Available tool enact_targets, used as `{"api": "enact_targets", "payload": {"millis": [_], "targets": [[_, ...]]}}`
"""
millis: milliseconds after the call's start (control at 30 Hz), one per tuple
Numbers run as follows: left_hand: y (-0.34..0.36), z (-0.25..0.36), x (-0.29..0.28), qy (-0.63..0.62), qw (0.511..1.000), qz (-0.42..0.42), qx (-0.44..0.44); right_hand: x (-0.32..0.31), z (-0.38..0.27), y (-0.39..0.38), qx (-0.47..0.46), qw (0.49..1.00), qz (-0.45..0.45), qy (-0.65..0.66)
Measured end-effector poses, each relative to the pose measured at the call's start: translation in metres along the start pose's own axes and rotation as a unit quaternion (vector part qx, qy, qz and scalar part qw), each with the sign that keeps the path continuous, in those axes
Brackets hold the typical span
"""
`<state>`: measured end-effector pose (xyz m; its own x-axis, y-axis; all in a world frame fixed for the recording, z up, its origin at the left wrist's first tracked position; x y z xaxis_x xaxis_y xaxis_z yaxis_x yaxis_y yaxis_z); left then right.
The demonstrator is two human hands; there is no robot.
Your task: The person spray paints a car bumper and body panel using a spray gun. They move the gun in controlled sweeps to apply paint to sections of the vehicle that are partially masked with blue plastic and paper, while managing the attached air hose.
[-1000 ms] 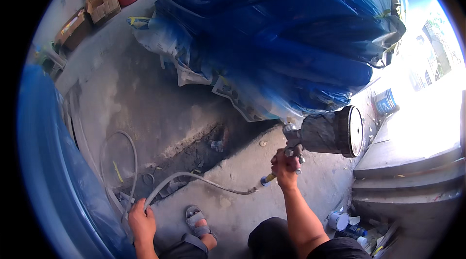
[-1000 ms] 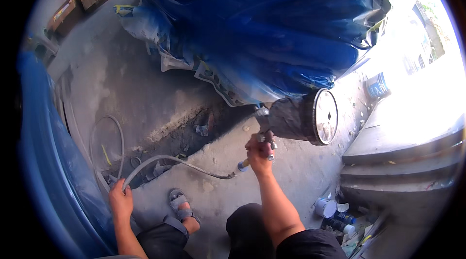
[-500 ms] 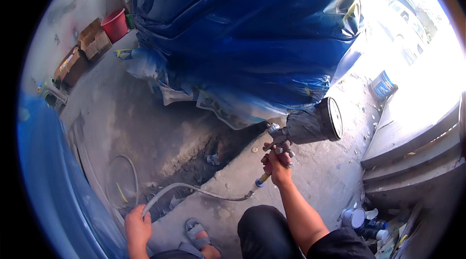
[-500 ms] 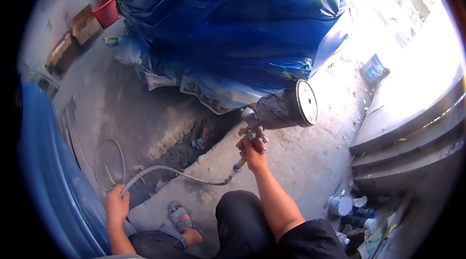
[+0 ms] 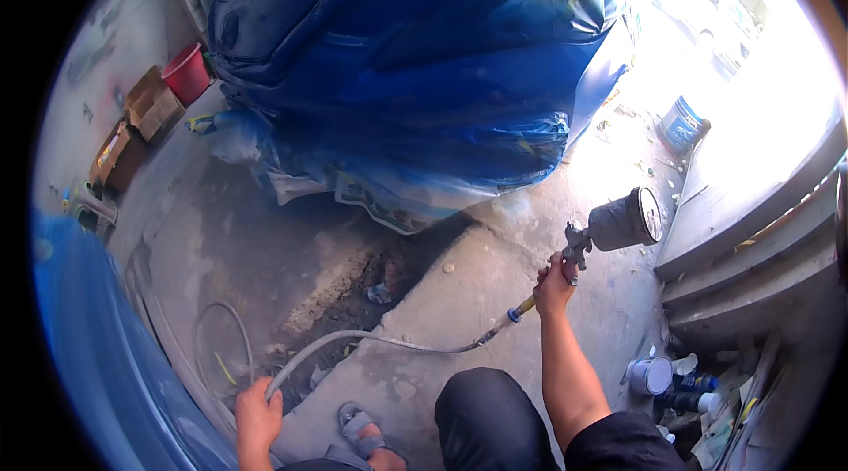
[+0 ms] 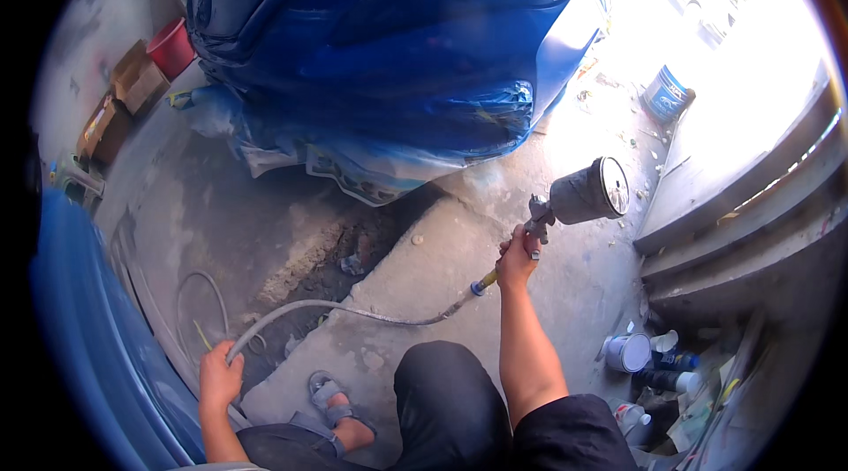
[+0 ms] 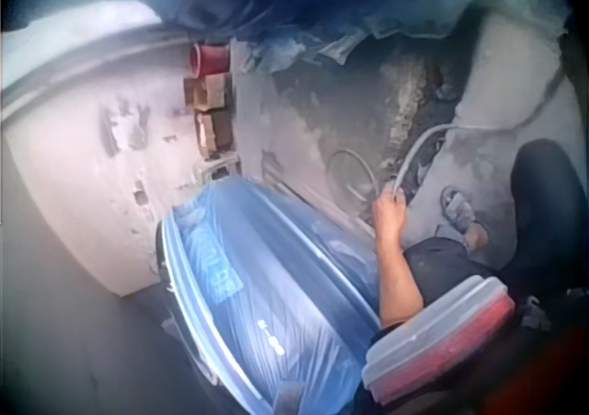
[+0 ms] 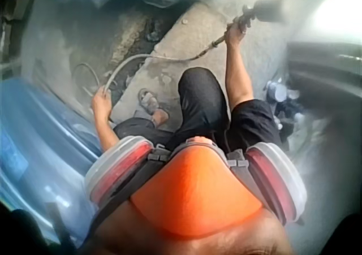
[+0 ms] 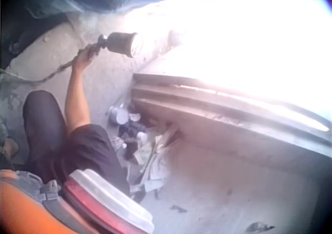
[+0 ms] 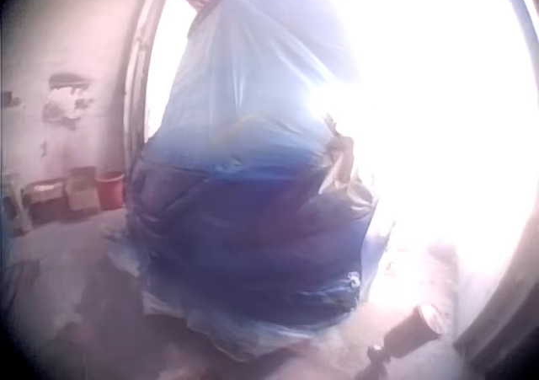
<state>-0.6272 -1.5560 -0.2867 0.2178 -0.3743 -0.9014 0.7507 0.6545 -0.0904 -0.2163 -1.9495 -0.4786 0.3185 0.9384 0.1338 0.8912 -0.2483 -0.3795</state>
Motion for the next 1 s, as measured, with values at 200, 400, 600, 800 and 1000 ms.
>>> {"api": "enact_targets", "payload": {"millis": [200, 400, 600, 800, 1000], "targets": [[0.002, -0.009, 0.009, 0.006, 1.000, 0.003, 0.014, 0.045, -0.001, -0.020, -0.036, 0.994, -0.093, -0.033], [-0.001, -0.012, 0.004, 0.046, 0.999, 0.000, 0.014, 0.095, 0.002, -0.086, 0.042, 0.942, -0.328, -0.056], [-0.005, -0.005, 0.007, 0.034, 0.999, -0.005, -0.012, 0.086, 0.001, -0.063, 0.068, 0.959, -0.269, -0.057], [-0.004, 0.005, 0.006, 0.032, 1.000, 0.000, -0.001, 0.002, -0.009, -0.002, -0.004, 0.997, -0.066, -0.028], [0.003, 0.013, 0.012, 0.026, 0.999, -0.004, 0.043, -0.038, -0.013, 0.020, -0.021, 0.998, 0.051, -0.017]]}}
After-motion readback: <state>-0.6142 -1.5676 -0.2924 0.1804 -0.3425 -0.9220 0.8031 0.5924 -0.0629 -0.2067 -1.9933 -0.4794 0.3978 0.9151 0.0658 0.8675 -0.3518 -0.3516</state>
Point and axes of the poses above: each hand's wrist, its own y-axis towards the middle knuckle, its own x-axis out of the palm, z = x × y, the point moved 7 cm from there along y, towards the middle knuckle, and after that the axes turned 8 degrees about x, right-handed, at the moved point
